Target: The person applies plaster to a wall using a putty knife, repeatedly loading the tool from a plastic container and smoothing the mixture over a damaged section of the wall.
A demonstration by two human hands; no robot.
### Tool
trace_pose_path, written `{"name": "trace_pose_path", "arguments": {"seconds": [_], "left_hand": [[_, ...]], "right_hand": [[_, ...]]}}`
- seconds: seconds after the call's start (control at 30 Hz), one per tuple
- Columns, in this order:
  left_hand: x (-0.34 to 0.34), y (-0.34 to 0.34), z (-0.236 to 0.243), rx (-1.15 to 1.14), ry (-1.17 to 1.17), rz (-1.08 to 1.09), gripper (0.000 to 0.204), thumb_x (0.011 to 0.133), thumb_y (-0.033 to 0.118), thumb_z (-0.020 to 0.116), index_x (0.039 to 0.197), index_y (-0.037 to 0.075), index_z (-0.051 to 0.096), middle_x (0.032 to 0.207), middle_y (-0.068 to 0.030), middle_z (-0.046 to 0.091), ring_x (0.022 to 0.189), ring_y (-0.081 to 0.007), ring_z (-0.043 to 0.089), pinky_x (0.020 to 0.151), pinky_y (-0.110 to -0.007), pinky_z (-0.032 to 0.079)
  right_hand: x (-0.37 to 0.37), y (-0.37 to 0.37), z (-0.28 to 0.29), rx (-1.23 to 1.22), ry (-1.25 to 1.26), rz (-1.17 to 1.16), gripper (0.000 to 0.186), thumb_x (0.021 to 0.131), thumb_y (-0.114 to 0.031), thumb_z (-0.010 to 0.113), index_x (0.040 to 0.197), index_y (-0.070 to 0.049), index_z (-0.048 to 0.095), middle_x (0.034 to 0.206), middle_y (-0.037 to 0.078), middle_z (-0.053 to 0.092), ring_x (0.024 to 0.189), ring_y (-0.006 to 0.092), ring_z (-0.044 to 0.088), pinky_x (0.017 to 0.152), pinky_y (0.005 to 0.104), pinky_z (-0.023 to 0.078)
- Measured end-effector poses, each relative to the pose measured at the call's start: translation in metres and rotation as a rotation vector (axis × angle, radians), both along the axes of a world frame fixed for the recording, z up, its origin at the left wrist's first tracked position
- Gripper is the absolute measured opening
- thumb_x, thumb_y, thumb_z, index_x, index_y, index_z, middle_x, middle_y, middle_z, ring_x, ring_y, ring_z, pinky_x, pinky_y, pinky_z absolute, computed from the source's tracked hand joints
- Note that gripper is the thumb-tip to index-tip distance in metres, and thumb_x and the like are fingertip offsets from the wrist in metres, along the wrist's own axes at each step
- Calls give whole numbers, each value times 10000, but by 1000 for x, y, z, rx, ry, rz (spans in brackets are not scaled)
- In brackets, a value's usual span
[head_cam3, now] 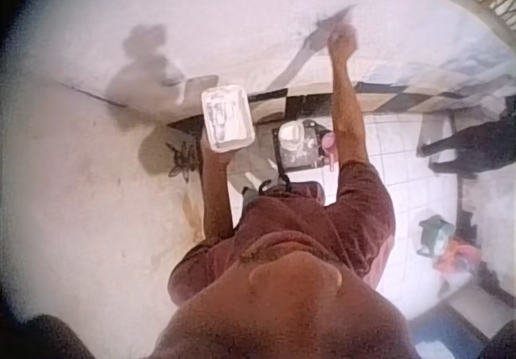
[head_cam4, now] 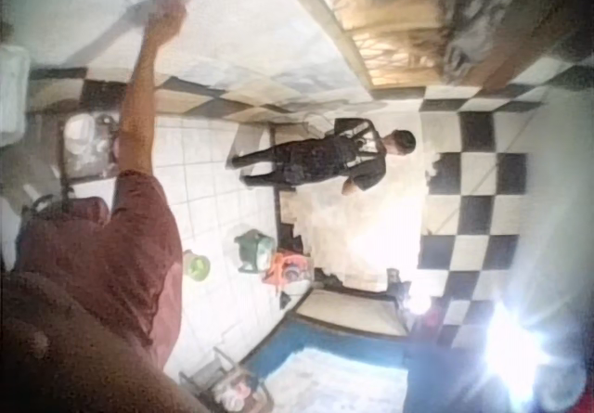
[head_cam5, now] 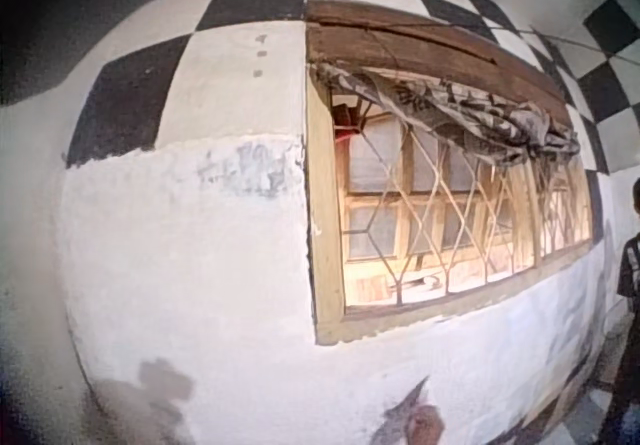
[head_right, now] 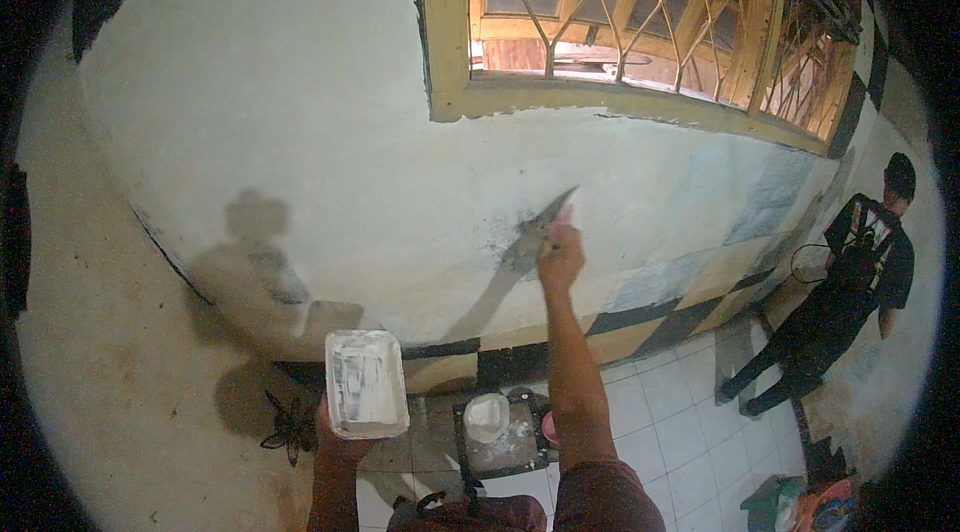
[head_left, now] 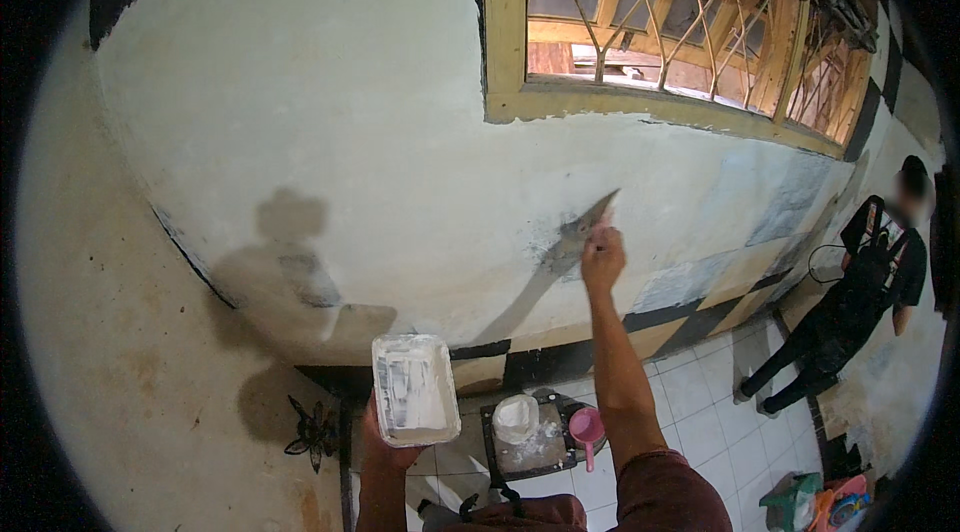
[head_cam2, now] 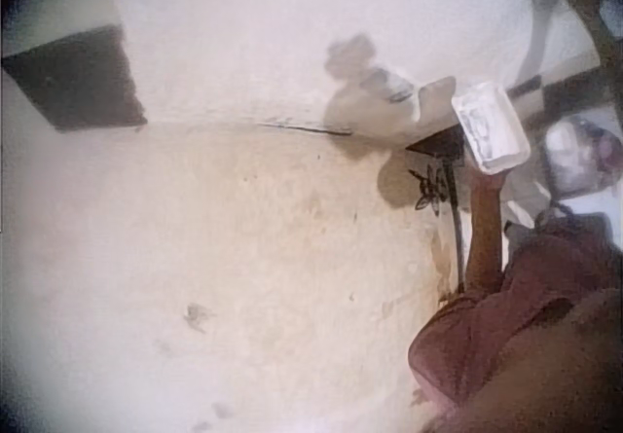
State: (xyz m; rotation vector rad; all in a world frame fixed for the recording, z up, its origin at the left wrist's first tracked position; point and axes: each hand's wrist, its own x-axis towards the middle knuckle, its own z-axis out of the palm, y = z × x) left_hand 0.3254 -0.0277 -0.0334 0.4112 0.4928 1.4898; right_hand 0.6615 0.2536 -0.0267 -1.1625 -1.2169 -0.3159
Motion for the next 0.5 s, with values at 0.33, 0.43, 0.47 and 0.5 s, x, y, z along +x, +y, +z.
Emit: {"name": "trace_pose_path", "arguments": {"seconds": [0.33,0.43,0.47,0.5], "left_hand": [[5,4,8,-70,-31,37,470,994,384,353,1314,90,532,1263,-108,605,1146,-317,592,977,-502,473],[6,3,2,78,618,133,457,990,385,362,1294,99,549,1242,-97,618,1120,-315,607,944,-505,496],[5,2,0,75,639,136,454,989,386,364,1290,103,552,1237,-94,621,1111,-313,612,933,-506,503],[4,3,-3,71,660,137,452,988,388,367,1287,106,555,1232,-92,624,1102,-311,617,922,-507,511]], "right_hand": [[-135,-61,-36,-61,-521,391,172,719,-64,680,872,-119,625,835,95,616,741,302,626,599,395,517],[-84,-46,-43,-77,-543,281,129,747,-132,664,869,-107,631,848,111,599,814,311,627,676,418,506],[-69,-38,-30,34,-582,224,121,737,-134,668,847,-120,621,835,94,580,759,296,598,641,413,480],[-53,-30,-18,144,-615,158,115,727,-135,671,825,-133,611,822,77,561,705,280,570,605,408,455]]}}
